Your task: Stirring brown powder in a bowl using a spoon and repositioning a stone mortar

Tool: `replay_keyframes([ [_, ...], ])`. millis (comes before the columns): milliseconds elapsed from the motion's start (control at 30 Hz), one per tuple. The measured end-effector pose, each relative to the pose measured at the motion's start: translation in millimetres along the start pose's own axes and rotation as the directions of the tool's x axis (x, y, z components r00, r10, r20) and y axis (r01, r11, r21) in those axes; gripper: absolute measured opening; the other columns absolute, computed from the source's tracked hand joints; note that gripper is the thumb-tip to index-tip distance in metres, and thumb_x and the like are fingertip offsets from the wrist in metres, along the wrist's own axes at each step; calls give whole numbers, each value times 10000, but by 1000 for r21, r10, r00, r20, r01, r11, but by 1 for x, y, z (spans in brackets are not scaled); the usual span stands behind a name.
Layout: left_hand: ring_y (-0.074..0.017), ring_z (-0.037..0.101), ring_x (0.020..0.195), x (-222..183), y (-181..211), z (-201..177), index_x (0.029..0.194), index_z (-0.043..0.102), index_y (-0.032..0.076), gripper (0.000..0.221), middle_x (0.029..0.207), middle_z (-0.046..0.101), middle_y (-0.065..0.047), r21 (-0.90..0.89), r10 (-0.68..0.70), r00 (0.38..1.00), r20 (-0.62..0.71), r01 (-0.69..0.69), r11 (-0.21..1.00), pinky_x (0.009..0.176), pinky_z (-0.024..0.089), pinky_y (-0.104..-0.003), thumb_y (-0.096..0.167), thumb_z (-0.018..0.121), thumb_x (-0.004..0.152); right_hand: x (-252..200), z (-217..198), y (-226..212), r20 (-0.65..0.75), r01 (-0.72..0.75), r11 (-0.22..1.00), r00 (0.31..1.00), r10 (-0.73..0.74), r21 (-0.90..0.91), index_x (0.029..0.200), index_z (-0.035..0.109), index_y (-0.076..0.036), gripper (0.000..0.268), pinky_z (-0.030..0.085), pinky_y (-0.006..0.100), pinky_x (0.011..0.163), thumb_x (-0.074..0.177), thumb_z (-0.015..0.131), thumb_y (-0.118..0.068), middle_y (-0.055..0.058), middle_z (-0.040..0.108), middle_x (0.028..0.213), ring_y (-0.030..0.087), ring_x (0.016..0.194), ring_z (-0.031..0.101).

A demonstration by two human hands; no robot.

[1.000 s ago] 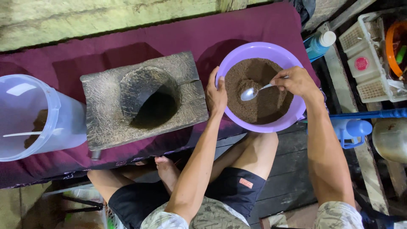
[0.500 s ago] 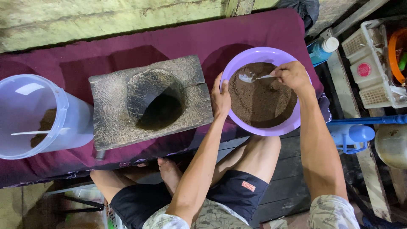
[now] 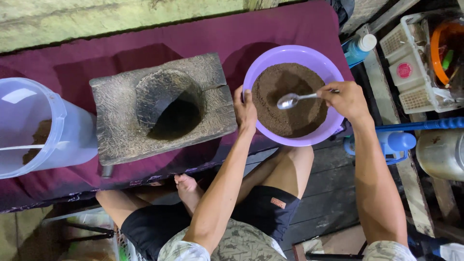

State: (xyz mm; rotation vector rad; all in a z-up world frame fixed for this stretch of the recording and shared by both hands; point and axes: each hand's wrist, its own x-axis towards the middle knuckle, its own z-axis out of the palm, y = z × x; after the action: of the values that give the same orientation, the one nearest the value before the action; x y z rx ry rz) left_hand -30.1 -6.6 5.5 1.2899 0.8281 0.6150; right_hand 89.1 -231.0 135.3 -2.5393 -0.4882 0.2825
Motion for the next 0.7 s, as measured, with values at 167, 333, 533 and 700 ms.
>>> replay_keyframes([
  [167, -327, 548, 1319, 12, 11, 1, 1340, 587, 198, 375, 1357, 598, -132, -100, -36, 999, 10, 37, 994, 1120, 397, -496, 369, 609, 1007, -11, -8, -7, 170, -21, 1000, 985, 23, -15, 988, 817, -140, 198, 504, 399, 796, 886, 712, -272, 94, 681, 614, 268, 720, 671],
  [333, -314, 529, 1341, 19, 3, 3, 1357, 610, 189, 411, 1381, 591, -124, -146, -91, 994, 64, 100, 984, 1140, 380, -473, 388, 639, 999, 0, 7, 3, 292, -11, 996, 956, 37, -90, 953, 830, -151, 234, 504, 466, 816, 830, 733, -325, 107, 700, 615, 328, 765, 705],
  [533, -200, 627, 1081, 29, -20, 4, 1258, 693, 208, 290, 1122, 680, -45, -31, -10, 997, 81, 13, 999, 976, 461, -419, 365, 608, 1030, 19, 26, -11, 311, 3, 998, 950, 18, -69, 933, 824, -209, 222, 526, 413, 838, 847, 728, -390, 14, 689, 599, 269, 766, 710],
  [700, -193, 652, 1020, 32, -15, 4, 1220, 711, 237, 283, 1059, 703, -31, -36, -17, 996, 82, 20, 999, 927, 474, -399, 411, 588, 1033, 44, 44, -22, 288, 12, 999, 958, -3, -30, 904, 815, -238, 198, 517, 379, 806, 847, 720, -402, -19, 644, 561, 230, 724, 690],
])
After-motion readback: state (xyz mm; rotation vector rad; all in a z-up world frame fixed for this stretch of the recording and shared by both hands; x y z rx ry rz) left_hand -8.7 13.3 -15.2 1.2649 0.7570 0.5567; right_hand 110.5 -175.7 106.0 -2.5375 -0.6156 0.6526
